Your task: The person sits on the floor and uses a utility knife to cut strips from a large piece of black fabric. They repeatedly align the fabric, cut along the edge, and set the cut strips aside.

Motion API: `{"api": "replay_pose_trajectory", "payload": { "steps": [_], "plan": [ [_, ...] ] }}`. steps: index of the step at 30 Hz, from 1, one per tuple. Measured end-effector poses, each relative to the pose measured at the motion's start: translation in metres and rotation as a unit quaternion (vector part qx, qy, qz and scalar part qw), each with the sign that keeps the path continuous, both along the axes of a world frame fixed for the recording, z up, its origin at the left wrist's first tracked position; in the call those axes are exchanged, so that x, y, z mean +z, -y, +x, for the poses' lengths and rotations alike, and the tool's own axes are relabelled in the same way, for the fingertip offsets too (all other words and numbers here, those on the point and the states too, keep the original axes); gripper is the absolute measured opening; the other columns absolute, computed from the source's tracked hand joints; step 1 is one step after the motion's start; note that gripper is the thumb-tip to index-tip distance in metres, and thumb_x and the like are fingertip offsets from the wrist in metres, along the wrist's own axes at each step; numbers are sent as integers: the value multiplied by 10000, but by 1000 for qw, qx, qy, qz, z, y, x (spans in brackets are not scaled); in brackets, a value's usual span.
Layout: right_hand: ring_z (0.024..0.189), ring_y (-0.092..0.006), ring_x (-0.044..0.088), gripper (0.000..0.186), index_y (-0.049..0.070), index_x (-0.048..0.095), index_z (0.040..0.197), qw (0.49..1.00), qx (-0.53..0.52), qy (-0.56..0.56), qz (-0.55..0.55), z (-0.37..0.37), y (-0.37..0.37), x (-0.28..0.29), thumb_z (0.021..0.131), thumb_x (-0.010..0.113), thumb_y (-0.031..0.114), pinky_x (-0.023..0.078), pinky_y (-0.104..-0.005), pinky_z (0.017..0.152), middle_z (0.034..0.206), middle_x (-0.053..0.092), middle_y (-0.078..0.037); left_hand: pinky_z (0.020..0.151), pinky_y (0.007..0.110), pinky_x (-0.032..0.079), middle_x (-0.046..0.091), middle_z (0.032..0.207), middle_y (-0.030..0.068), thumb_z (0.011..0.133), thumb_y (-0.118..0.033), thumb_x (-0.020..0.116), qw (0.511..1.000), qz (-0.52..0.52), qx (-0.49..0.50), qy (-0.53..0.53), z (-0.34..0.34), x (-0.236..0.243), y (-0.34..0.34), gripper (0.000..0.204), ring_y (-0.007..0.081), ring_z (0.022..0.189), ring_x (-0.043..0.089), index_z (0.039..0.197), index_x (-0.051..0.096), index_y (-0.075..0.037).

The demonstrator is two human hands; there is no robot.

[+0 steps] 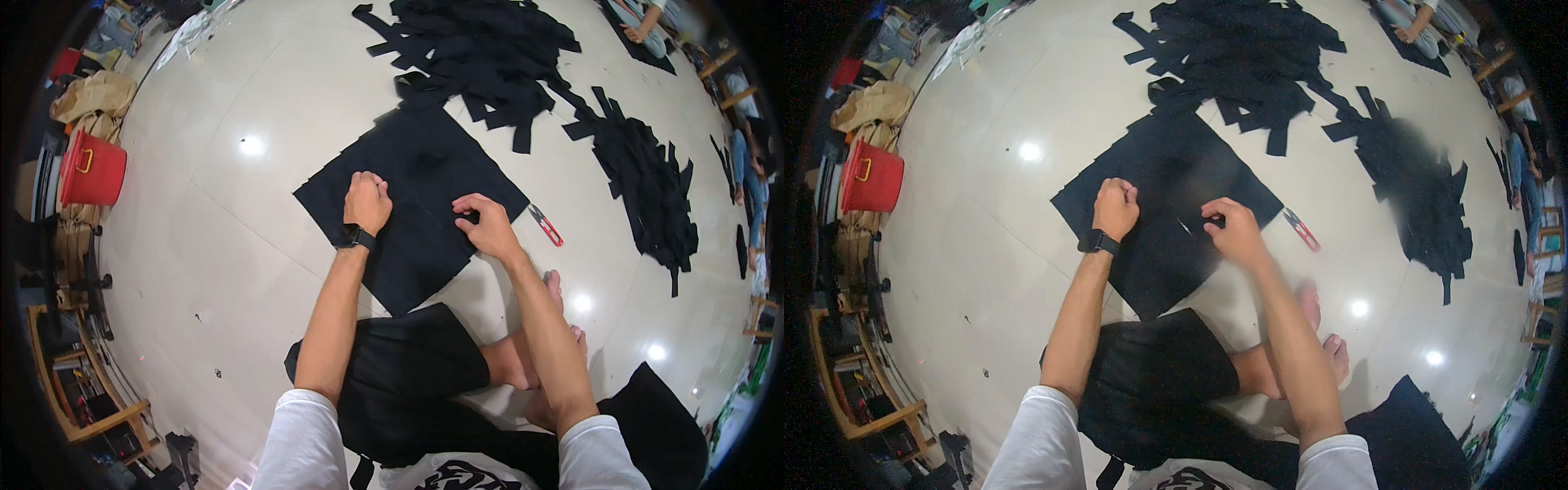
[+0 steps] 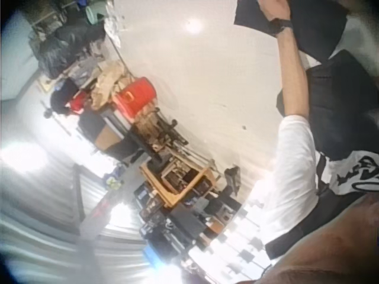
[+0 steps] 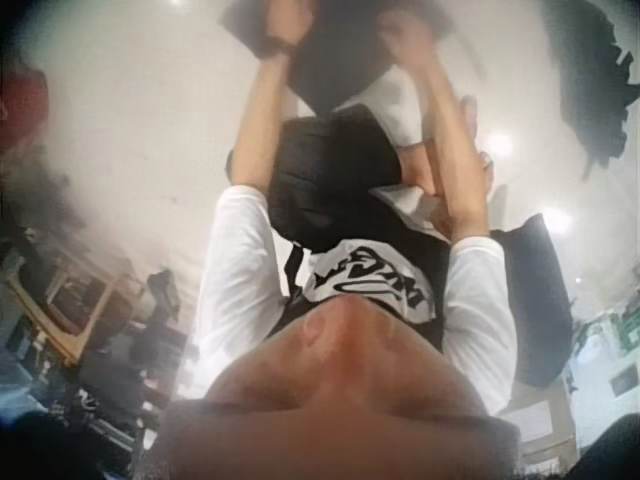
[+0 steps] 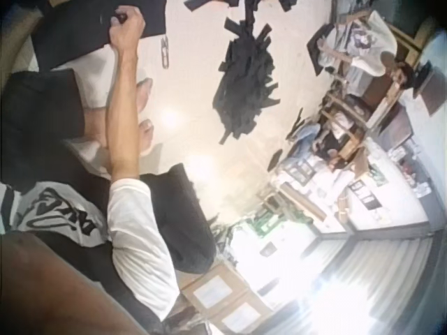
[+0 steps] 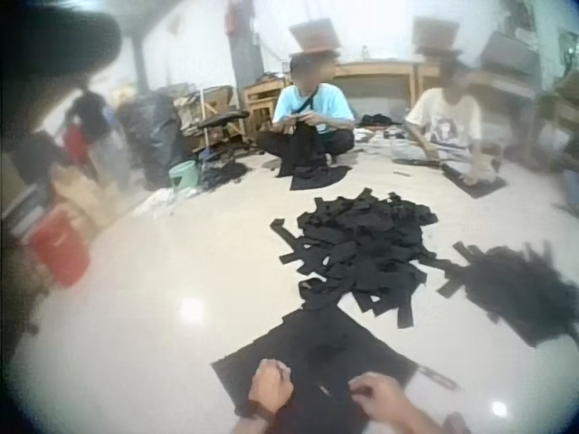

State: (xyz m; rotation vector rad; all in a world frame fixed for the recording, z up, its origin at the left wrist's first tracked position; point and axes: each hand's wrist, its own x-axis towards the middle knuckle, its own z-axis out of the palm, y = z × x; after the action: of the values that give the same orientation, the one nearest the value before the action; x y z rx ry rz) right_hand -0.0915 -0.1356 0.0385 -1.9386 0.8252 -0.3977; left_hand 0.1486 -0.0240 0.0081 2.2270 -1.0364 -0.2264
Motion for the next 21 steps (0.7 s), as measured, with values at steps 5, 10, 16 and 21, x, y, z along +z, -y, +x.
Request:
{"api": "replay_pose_trajectory", "payload": {
  "steps": [5, 10, 16, 21],
  "plan": [
    [1096, -298, 701, 239, -17, 740, 1049, 999, 2, 3, 32, -9, 5, -7, 810, 742, -26, 535, -393, 971, 1157, 742, -120, 854, 486, 529, 688, 970, 222, 943, -116, 629, 996, 70, -45, 15, 17, 15, 6, 108, 404, 964, 679, 940, 669, -15],
    [1208, -330, 635, 222, -2, 739, 1021, 996, 45, 27, -69, -14, 3, -16, 808, 701, -50, 488, -427, 1044, 1220, 726, -118, 882, 512, 519, 688, 1053, 214, 996, -168, 603, 998, 30, 56, -3, 35, 14, 18, 169, 413, 1023, 661, 1027, 634, -5],
    [1173, -332, 628, 204, -19, 720, 1003, 993, 88, 20, -73, -9, 34, -20, 807, 703, -73, 471, -427, 1059, 1261, 714, -107, 900, 506, 500, 661, 1174, 189, 984, -164, 630, 995, -28, 60, 78, 11, -1, 10, 208, 397, 1104, 630, 1132, 614, -19],
    [1206, -334, 621, 201, -22, 710, 1019, 985, 90, -7, -146, -9, 47, -9, 825, 693, -74, 464, -425, 1066, 1273, 712, -110, 1184, 585, 306, 440, 1582, 193, 1021, -304, 599, 988, 35, -86, 127, -18, -1, -9, 575, 367, 1475, 409, 1504, 456, -27]
  ]
}}
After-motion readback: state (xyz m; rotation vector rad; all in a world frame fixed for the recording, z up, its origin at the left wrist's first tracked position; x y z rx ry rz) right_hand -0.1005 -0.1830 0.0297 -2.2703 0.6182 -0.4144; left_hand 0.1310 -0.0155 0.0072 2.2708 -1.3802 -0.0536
